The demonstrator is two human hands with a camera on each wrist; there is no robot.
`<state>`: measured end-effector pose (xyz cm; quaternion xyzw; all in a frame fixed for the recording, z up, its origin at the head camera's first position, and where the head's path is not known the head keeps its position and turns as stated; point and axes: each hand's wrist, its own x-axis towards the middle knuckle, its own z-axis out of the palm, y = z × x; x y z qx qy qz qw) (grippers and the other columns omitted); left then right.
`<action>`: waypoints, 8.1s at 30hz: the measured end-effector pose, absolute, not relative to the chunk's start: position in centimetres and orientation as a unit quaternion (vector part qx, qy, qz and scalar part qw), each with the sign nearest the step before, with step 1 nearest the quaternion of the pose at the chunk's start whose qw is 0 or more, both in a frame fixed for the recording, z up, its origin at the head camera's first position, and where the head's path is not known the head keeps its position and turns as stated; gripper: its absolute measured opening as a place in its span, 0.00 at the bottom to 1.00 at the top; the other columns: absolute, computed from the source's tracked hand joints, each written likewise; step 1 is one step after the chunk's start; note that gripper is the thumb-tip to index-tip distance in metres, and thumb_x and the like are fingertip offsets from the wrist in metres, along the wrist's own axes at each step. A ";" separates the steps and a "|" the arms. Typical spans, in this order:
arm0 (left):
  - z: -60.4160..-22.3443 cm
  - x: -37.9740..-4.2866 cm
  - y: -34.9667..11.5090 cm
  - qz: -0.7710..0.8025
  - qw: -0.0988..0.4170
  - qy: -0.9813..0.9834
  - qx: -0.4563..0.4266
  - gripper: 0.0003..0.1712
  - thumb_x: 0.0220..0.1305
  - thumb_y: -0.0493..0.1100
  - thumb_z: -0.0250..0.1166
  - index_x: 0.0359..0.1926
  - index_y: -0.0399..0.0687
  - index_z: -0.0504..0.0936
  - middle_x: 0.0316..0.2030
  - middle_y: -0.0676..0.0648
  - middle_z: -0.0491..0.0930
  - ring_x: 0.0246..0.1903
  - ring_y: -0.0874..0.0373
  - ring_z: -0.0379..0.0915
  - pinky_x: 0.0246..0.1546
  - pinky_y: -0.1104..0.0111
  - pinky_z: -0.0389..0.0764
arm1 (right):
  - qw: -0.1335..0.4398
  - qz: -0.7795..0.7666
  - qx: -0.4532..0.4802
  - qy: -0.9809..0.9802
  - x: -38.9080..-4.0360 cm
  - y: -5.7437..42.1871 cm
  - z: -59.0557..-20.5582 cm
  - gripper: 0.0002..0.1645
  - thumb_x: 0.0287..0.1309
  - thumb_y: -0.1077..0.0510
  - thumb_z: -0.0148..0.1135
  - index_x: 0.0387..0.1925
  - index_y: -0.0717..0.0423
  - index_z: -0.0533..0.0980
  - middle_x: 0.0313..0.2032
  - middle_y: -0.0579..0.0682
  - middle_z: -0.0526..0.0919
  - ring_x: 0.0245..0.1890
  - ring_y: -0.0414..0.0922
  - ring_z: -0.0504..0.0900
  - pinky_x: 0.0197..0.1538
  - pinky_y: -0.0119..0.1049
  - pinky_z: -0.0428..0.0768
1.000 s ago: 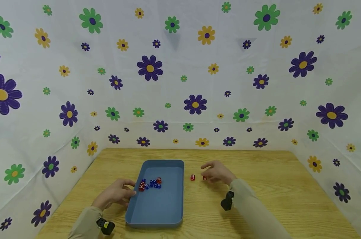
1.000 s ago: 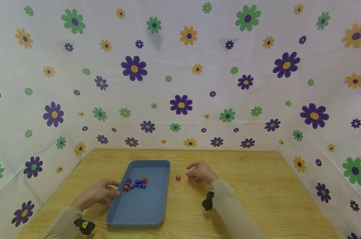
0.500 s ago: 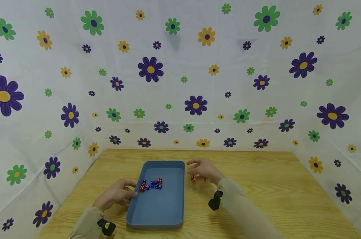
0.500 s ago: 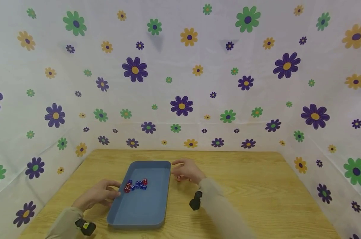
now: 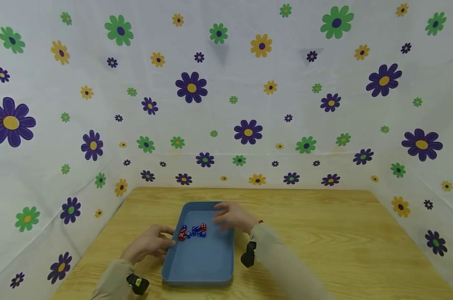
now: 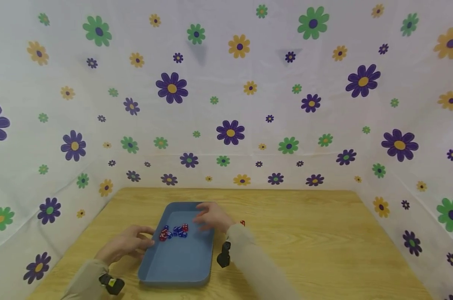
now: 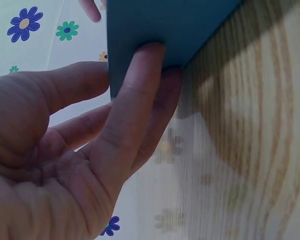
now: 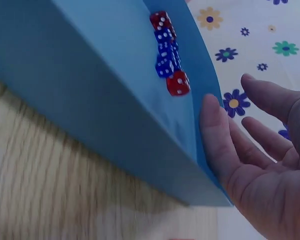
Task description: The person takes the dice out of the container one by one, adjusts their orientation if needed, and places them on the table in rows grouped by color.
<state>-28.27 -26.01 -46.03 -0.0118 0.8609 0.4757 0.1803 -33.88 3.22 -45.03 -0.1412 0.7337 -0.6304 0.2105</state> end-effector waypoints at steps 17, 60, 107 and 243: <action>-46.1 -28.3 -26.3 0.474 0.185 0.861 -0.007 0.26 0.65 0.36 0.63 0.62 0.30 0.71 0.40 0.39 0.83 0.35 0.50 0.84 0.31 0.57 0.87 | 0.186 -0.629 -0.013 0.755 -33.4 -2.2 -46.6 0.24 0.55 0.67 0.67 0.56 0.62 0.78 0.35 0.54 0.86 0.16 0.38 0.65 0.20 0.30 0.68; -45.6 -28.4 -25.0 0.455 0.180 0.871 -0.036 0.22 0.65 0.33 0.62 0.59 0.30 0.73 0.40 0.39 0.82 0.35 0.50 0.83 0.30 0.58 0.87 | 0.136 -0.651 -0.076 0.743 -33.5 -0.3 -46.5 0.25 0.56 0.65 0.69 0.57 0.61 0.78 0.42 0.54 0.87 0.27 0.42 0.79 0.28 0.34 0.79; -46.3 -28.7 -25.4 0.469 0.183 0.864 -0.028 0.24 0.66 0.33 0.61 0.62 0.29 0.72 0.41 0.38 0.82 0.35 0.51 0.83 0.32 0.58 0.87 | 0.078 -0.640 -0.014 0.764 -34.3 14.8 -46.4 0.26 0.63 0.62 0.63 0.63 0.59 0.73 0.56 0.55 0.81 0.46 0.42 0.83 0.44 0.37 0.82; -45.9 -28.2 -25.2 0.458 0.178 0.871 -0.023 0.22 0.66 0.34 0.61 0.59 0.30 0.73 0.39 0.40 0.83 0.35 0.52 0.82 0.31 0.57 0.87 | 0.146 -0.579 -0.055 0.800 -30.3 21.0 -47.4 0.26 0.59 0.61 0.67 0.57 0.68 0.74 0.51 0.62 0.83 0.40 0.43 0.85 0.40 0.37 0.85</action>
